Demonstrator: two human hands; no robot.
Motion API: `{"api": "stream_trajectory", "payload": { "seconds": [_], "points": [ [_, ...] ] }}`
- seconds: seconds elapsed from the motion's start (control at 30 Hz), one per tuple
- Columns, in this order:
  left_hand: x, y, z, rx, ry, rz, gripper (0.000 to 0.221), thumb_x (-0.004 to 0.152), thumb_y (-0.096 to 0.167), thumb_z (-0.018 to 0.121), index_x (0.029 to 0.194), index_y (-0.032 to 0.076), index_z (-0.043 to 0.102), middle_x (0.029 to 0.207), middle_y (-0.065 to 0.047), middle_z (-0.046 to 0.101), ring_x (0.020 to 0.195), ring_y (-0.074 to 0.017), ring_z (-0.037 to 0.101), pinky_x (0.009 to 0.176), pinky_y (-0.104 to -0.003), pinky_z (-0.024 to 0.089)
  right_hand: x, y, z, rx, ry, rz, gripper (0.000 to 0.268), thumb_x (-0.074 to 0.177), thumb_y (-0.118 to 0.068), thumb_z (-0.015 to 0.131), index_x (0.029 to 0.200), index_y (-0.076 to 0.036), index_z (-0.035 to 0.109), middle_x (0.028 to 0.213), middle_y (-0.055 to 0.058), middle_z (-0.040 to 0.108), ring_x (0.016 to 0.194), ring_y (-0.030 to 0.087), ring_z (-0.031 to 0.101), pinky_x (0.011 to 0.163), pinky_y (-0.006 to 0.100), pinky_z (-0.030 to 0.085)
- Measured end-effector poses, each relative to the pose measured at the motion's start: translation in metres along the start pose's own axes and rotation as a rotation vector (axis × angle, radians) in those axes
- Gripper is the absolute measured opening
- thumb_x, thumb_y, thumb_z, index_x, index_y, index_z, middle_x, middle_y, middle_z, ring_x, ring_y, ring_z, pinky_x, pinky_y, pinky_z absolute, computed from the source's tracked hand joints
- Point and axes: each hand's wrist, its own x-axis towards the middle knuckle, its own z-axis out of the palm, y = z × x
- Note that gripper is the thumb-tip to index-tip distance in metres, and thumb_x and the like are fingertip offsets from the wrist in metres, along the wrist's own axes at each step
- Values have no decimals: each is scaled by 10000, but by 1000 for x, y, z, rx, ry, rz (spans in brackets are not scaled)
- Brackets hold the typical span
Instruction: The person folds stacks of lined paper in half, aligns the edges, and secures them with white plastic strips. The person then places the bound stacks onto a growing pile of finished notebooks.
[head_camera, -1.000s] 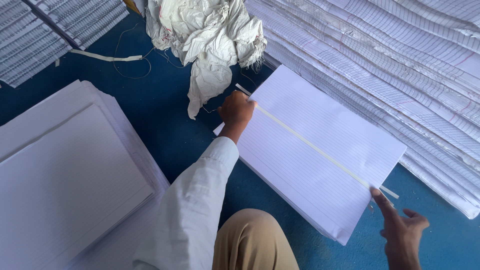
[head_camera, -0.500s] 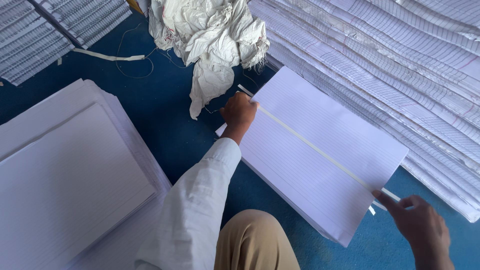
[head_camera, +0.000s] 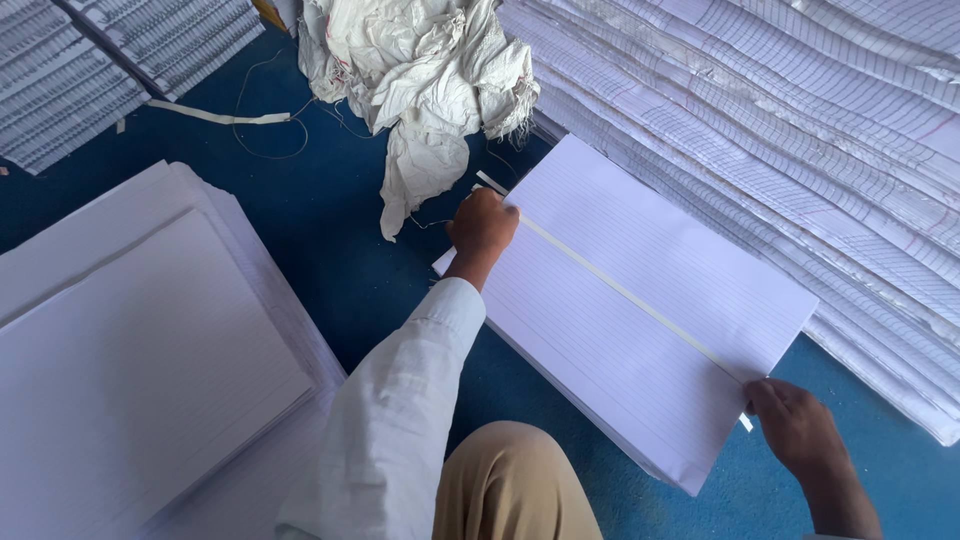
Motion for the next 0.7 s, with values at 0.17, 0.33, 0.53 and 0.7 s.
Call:
{"api": "stream_trajectory", "payload": {
  "seconds": [0.17, 0.33, 0.53, 0.7],
  "points": [
    [-3, -3, 3, 36, 3, 58, 338, 896, 328, 676, 1159, 117, 682, 1246, -83, 683, 1230, -291, 607, 1049, -572, 420, -5, -8, -5, 141, 19, 57, 507, 1013, -430, 501, 978, -2, 770, 960, 156, 730, 901, 296, 731, 818, 436, 560],
    [-3, -1, -6, 33, 80, 91, 551, 887, 419, 720, 1289, 61, 598, 1303, -149, 620, 1267, -340, 553, 1026, -572, 439, -7, -5, -14, 84, 25, 49, 530, 985, -474, 498, 971, -27, 781, 927, 139, 737, 878, 271, 732, 817, 408, 544],
    [-7, -10, -22, -34, 176, 165, 522, 873, 354, 723, 1295, 68, 613, 1308, -147, 628, 1246, -356, 558, 1002, -569, 441, -16, -1, -35, 90, 37, 110, 580, 1050, -529, 459, 913, -29, 719, 862, 210, 693, 803, 343, 669, 763, 451, 545],
    [-13, -26, -38, -122, 232, 240, 409, 875, 301, 729, 1205, 62, 686, 1226, -168, 676, 1183, -341, 618, 1020, -458, 480, -38, -34, -43, 5, 135, 72, 538, 1009, -501, 530, 824, -30, 716, 786, 169, 674, 735, 302, 640, 726, 446, 535]
  ]
}}
